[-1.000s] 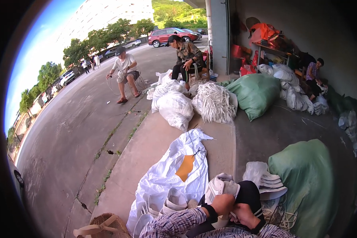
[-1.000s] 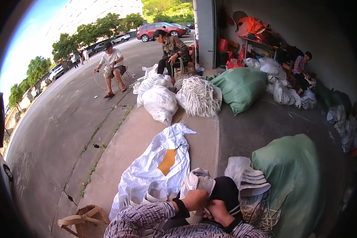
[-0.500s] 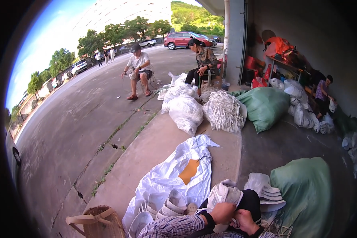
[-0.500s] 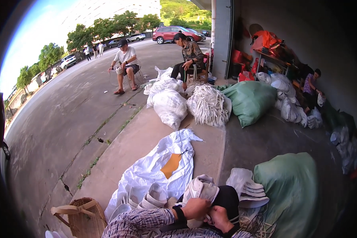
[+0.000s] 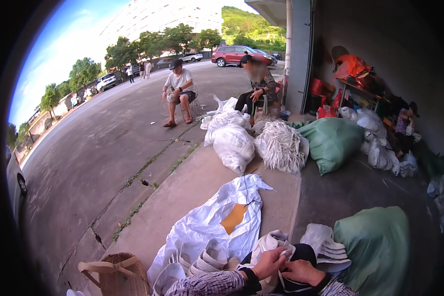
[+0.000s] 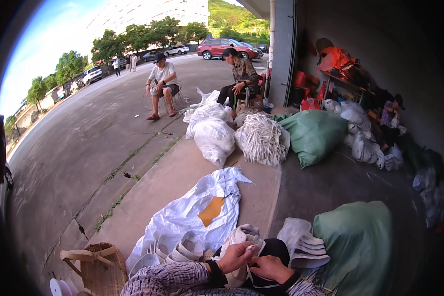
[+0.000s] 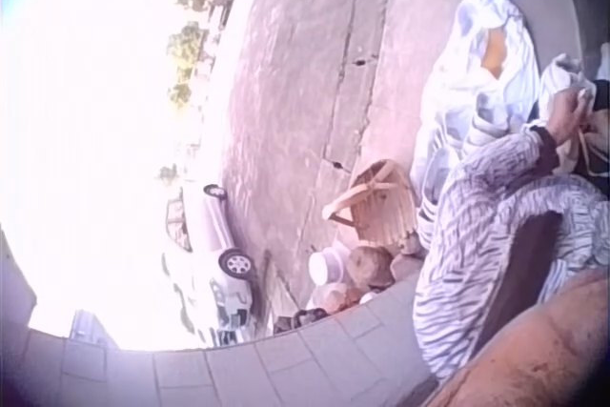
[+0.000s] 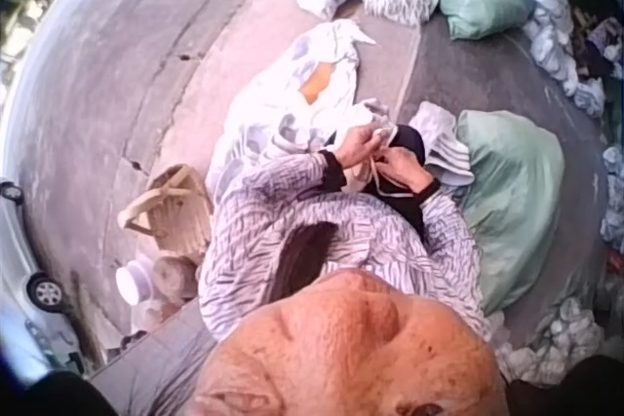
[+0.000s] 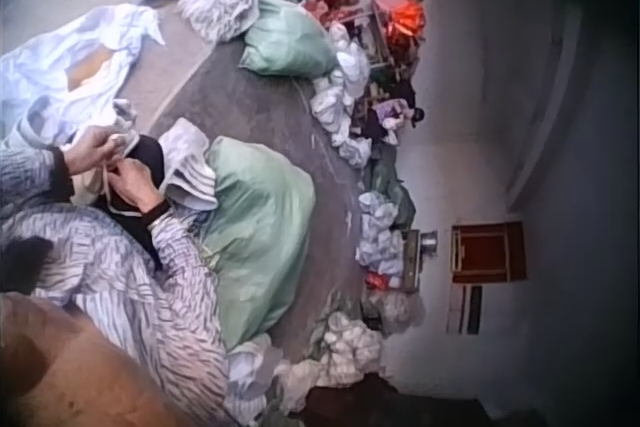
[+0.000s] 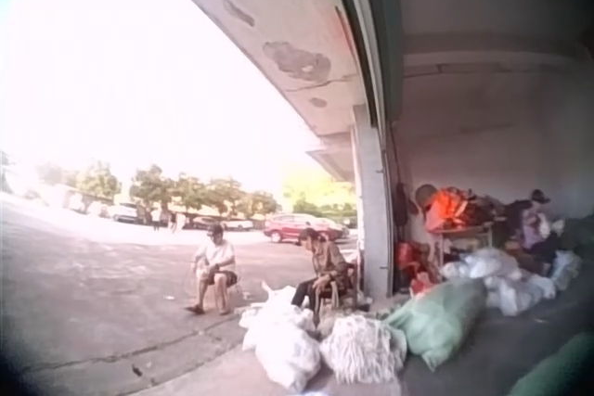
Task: Lacing a white sneaker with white laces.
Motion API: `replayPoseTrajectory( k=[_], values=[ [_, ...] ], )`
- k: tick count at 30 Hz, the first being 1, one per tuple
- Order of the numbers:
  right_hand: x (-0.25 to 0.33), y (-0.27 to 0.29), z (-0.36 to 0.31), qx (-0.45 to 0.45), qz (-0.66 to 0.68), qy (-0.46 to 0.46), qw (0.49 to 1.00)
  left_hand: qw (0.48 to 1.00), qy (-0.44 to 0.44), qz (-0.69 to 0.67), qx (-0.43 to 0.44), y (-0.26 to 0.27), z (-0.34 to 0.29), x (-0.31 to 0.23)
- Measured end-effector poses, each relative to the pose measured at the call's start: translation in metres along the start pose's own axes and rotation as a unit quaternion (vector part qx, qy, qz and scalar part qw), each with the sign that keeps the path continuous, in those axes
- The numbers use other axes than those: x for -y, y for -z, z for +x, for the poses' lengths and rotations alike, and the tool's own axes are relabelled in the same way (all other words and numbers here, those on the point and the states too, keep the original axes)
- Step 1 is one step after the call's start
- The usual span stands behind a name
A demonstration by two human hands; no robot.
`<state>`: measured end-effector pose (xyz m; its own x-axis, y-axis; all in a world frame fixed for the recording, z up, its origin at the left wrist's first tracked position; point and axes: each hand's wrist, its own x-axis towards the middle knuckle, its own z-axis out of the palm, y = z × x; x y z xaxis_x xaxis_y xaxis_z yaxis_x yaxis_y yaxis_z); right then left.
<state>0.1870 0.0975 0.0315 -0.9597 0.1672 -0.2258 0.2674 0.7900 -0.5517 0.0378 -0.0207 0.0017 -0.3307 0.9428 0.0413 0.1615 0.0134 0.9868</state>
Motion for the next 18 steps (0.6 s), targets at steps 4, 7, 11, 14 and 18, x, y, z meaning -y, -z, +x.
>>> replayPoseTrajectory(
  k=[4,7,11,14,18],
  values=[
    [-0.010,-0.012,-0.007,-0.072,-0.005,0.045,0.996,0.771,-0.200,0.546,0.261,-0.008,0.034,0.016],
    [-0.013,-0.025,-0.012,-0.165,-0.008,0.080,0.983,0.789,-0.141,0.490,0.344,-0.005,0.050,0.024],
    [-0.018,-0.034,-0.012,-0.194,-0.039,0.113,0.974,0.728,-0.126,0.525,0.422,-0.005,0.058,0.004],
    [-0.020,-0.037,-0.010,-0.215,-0.032,0.132,0.967,0.708,-0.076,0.537,0.452,-0.010,0.064,-0.027],
    [-0.023,-0.039,-0.008,-0.231,-0.031,0.167,0.958,0.669,-0.053,0.495,0.553,-0.010,0.080,-0.045]
  ],
)
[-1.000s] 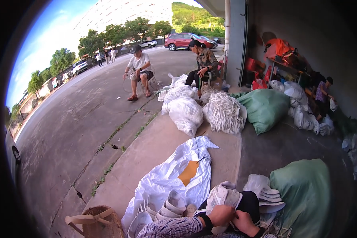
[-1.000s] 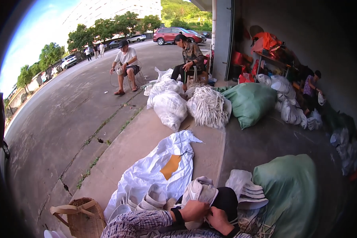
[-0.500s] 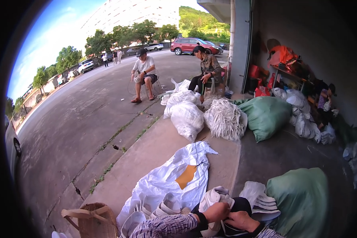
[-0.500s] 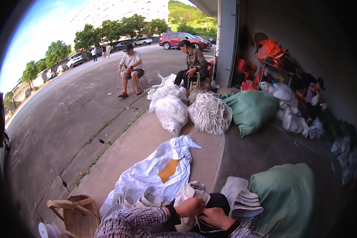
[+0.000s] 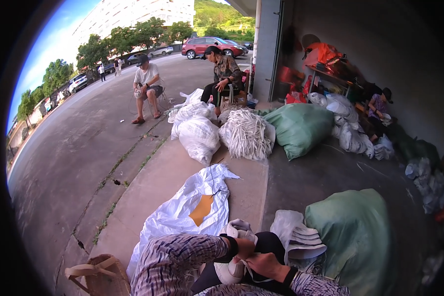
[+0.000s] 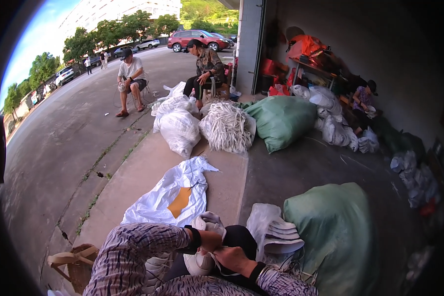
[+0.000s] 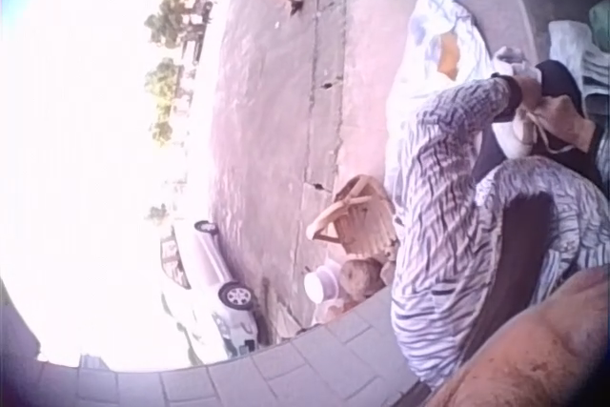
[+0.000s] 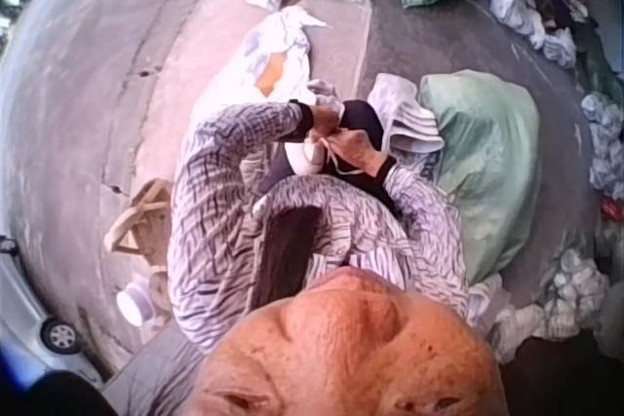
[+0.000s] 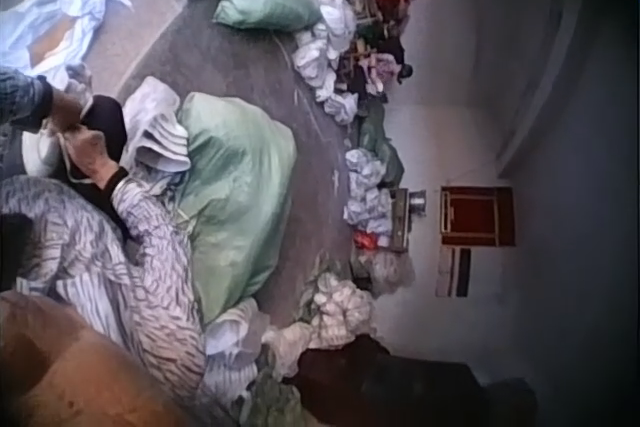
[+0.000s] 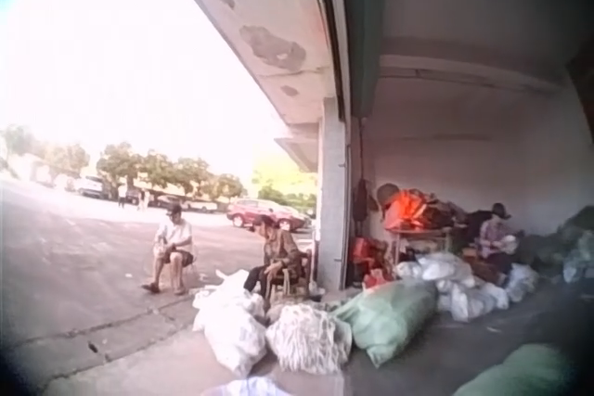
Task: Lacing a white sneaker with white laces.
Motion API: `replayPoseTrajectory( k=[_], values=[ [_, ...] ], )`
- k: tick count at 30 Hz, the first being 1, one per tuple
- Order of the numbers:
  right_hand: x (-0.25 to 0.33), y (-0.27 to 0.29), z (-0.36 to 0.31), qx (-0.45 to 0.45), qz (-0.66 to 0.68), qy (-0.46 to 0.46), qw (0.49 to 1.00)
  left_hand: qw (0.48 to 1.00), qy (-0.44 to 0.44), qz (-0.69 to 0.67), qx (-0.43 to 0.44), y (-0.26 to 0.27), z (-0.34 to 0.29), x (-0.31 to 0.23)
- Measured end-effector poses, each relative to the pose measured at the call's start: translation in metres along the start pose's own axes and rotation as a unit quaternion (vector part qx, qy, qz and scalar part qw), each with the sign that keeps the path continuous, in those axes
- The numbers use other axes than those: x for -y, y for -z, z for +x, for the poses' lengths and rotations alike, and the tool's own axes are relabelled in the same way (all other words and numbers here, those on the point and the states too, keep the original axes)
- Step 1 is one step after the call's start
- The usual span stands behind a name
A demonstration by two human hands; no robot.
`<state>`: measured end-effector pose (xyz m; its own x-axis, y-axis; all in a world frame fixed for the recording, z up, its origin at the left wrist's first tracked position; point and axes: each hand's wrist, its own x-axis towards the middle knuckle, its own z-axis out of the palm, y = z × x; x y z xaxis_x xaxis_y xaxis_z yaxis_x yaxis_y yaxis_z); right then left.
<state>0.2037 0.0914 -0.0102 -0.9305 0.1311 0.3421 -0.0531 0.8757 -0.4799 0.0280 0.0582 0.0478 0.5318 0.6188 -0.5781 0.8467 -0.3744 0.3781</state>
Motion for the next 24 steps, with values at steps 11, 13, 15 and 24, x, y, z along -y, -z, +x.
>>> replayPoseTrajectory(
  k=[11,13,15,24],
  values=[
    [-0.001,-0.006,-0.001,-0.010,-0.017,-0.003,1.000,1.000,-0.012,0.001,-0.023,-0.007,0.014,0.014],
    [-0.002,-0.007,-0.001,-0.004,-0.030,-0.008,1.000,0.999,0.016,-0.046,-0.001,-0.002,0.010,0.012],
    [-0.003,-0.008,-0.001,0.002,-0.035,-0.013,0.999,0.994,0.043,-0.094,0.023,0.002,0.006,0.009],
    [-0.002,-0.003,-0.001,0.002,-0.013,-0.014,1.000,0.981,0.084,-0.170,0.033,0.017,-0.007,-0.005]
  ],
)
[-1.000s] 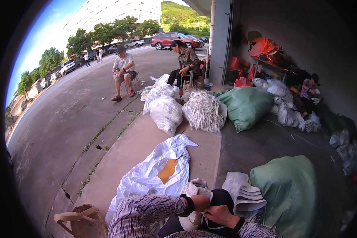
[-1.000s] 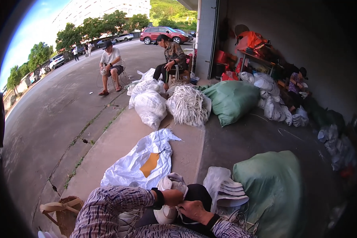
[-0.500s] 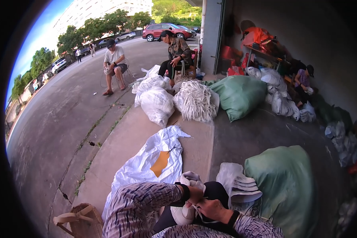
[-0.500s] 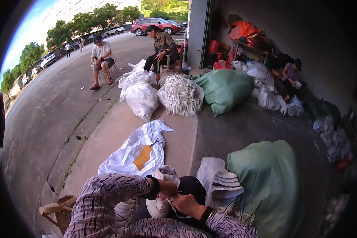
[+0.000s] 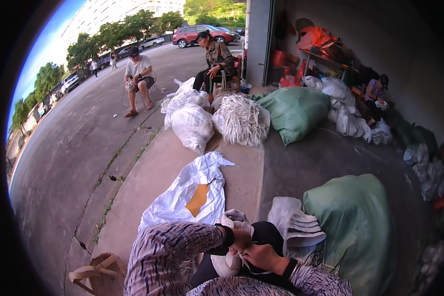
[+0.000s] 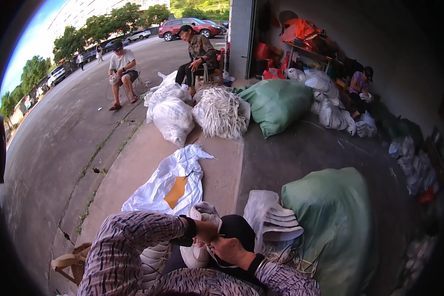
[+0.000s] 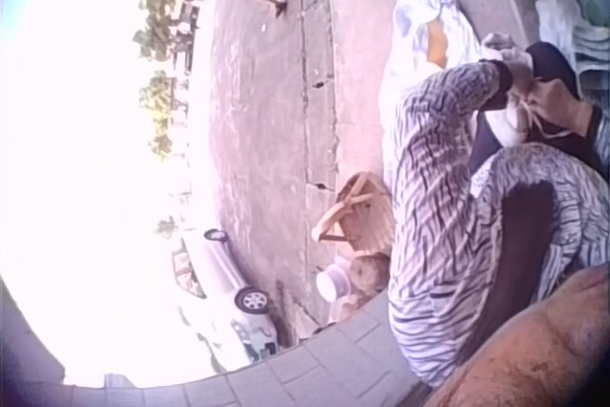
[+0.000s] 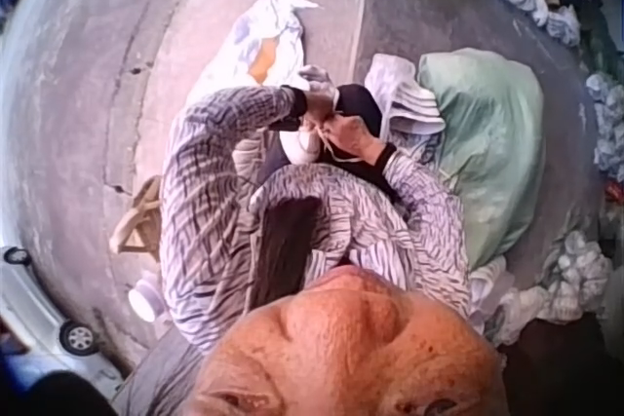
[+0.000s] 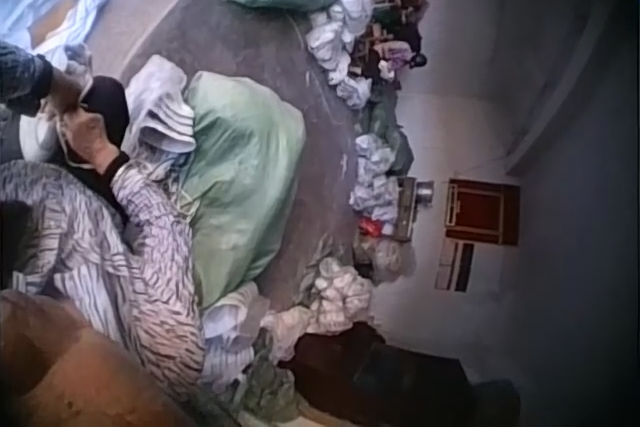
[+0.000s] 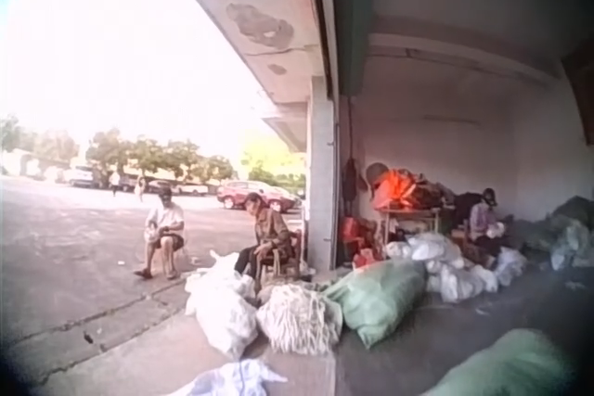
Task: Lacing a white sneaker with white laces.
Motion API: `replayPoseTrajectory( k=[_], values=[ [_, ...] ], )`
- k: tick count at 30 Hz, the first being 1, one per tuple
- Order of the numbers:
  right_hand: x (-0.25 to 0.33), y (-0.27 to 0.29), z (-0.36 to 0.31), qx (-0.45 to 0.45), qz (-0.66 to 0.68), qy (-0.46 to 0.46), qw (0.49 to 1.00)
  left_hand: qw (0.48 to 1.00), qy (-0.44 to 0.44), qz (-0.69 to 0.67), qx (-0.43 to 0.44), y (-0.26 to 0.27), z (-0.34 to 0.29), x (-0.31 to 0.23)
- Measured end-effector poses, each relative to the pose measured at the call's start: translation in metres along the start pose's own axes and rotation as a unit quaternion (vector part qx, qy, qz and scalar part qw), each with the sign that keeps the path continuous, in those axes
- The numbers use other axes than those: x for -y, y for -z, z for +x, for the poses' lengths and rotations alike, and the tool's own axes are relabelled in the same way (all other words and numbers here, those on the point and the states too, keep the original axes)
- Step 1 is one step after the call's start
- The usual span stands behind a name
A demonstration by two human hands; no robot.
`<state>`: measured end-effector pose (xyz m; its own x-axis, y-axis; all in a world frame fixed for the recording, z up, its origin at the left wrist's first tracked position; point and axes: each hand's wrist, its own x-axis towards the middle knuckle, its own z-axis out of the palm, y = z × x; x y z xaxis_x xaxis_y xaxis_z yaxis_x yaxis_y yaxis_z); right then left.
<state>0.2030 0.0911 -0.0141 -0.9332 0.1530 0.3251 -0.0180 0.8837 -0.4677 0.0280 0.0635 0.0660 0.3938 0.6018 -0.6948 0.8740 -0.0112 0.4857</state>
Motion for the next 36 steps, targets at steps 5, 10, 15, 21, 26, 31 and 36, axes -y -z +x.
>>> replayPoseTrajectory(
  k=[5,10,15,21,26,31,36],
  values=[
    [0.001,-0.005,-0.002,-0.015,-0.011,-0.006,1.000,0.999,0.021,-0.039,-0.010,-0.012,0.010,0.010],
    [0.001,-0.007,-0.003,-0.024,-0.010,-0.025,0.999,0.984,-0.035,0.143,-0.096,-0.038,0.024,0.033],
    [-0.001,0.025,0.011,0.038,0.248,-0.125,0.960,0.872,-0.034,-0.399,-0.280,-0.059,-0.002,0.047],
    [0.014,0.023,0.029,0.103,0.478,-0.382,0.784,0.806,-0.077,-0.394,-0.436,-0.084,-0.008,0.030],
    [-0.045,0.064,-0.032,-0.064,0.576,-0.380,0.720,0.719,-0.124,-0.477,-0.490,-0.101,-0.012,0.029],
    [-0.153,0.188,-0.165,-0.648,0.507,-0.418,0.385,0.697,0.043,-0.414,-0.584,-0.120,-0.021,0.040],
    [-0.138,0.146,-0.138,-0.442,0.598,-0.365,0.560,0.697,0.075,-0.382,-0.602,-0.147,-0.021,0.032]
  ],
)
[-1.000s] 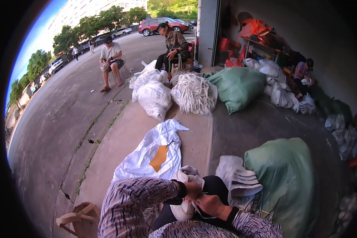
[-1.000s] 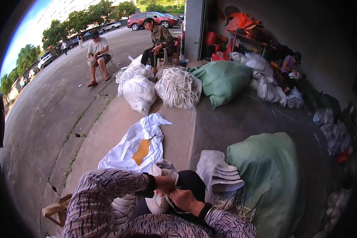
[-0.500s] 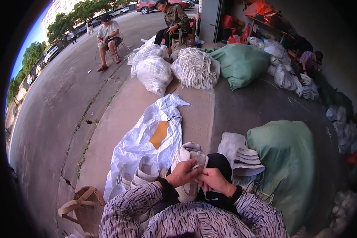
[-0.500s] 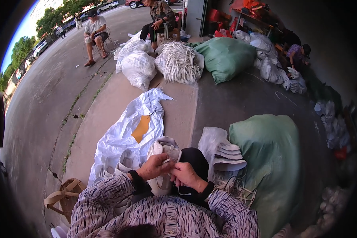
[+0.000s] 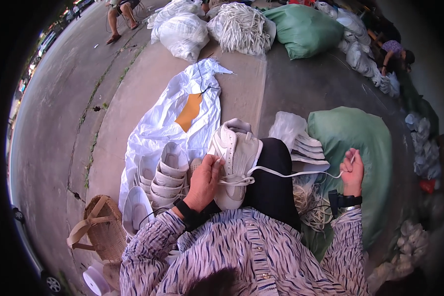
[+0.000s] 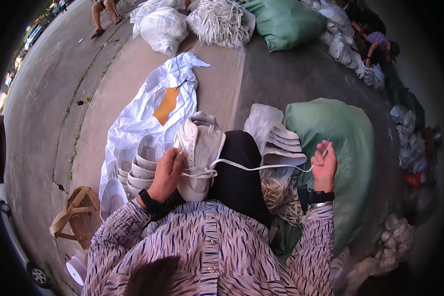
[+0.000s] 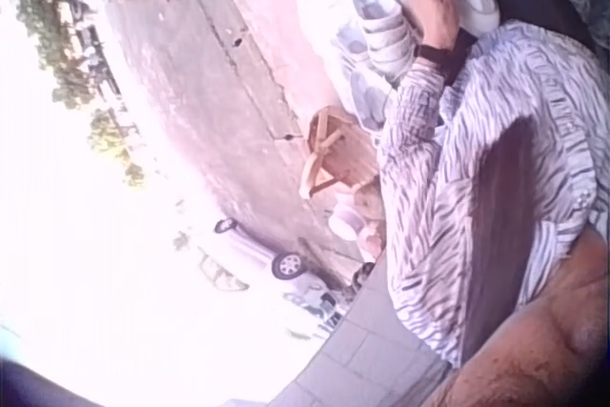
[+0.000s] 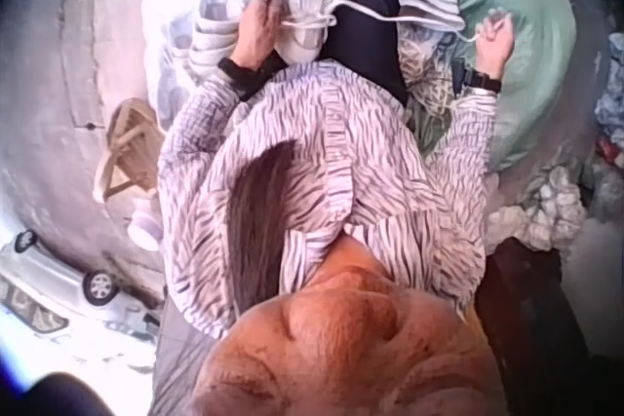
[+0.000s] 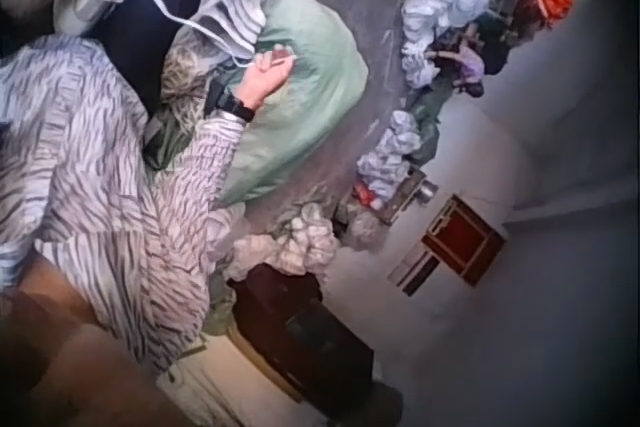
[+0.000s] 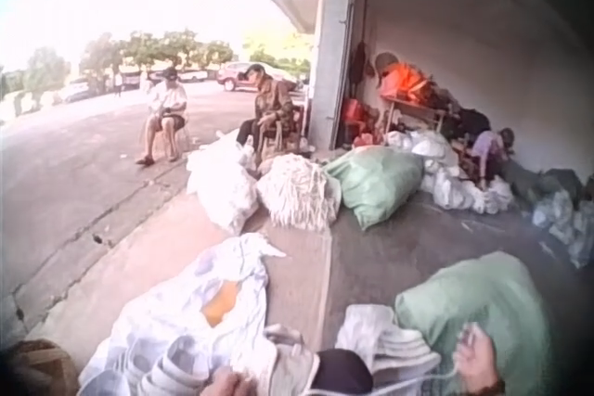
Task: Lacing a white sneaker with white laces.
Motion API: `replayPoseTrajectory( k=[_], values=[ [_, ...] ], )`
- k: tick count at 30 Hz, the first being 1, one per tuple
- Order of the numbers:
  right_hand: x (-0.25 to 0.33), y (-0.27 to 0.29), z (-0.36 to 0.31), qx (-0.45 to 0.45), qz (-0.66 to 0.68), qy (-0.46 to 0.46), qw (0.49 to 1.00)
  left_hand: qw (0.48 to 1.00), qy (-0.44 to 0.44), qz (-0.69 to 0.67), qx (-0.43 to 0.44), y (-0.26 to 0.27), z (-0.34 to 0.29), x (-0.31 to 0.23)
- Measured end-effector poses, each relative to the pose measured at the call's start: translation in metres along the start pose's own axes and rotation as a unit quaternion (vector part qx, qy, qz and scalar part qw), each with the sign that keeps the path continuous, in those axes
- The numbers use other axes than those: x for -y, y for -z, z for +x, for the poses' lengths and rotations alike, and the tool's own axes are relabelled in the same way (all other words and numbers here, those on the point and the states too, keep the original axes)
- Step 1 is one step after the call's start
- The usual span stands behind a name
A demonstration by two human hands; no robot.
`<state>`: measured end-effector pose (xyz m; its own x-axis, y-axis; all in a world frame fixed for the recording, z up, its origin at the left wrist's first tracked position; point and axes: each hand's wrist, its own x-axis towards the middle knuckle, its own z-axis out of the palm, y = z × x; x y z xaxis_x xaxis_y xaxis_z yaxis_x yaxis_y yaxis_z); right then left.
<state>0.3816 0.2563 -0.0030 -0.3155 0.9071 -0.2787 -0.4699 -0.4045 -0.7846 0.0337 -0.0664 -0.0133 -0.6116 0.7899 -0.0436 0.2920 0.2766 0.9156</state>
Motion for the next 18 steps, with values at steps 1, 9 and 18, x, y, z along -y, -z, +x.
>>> replayPoseTrajectory(
  k=[1,9,18],
  values=[
    [-0.028,-0.033,-0.004,0.062,-0.079,-0.012,0.995,0.999,0.025,0.007,0.029,0.002,-0.006,0.000],
    [-0.125,-0.205,-0.103,0.565,-0.543,-0.279,0.555,0.997,-0.056,0.007,0.057,0.025,-0.018,-0.012],
    [-0.093,-0.187,-0.055,0.260,-0.405,-0.041,0.876,0.993,-0.063,0.044,0.093,0.020,-0.023,0.001]
  ],
)
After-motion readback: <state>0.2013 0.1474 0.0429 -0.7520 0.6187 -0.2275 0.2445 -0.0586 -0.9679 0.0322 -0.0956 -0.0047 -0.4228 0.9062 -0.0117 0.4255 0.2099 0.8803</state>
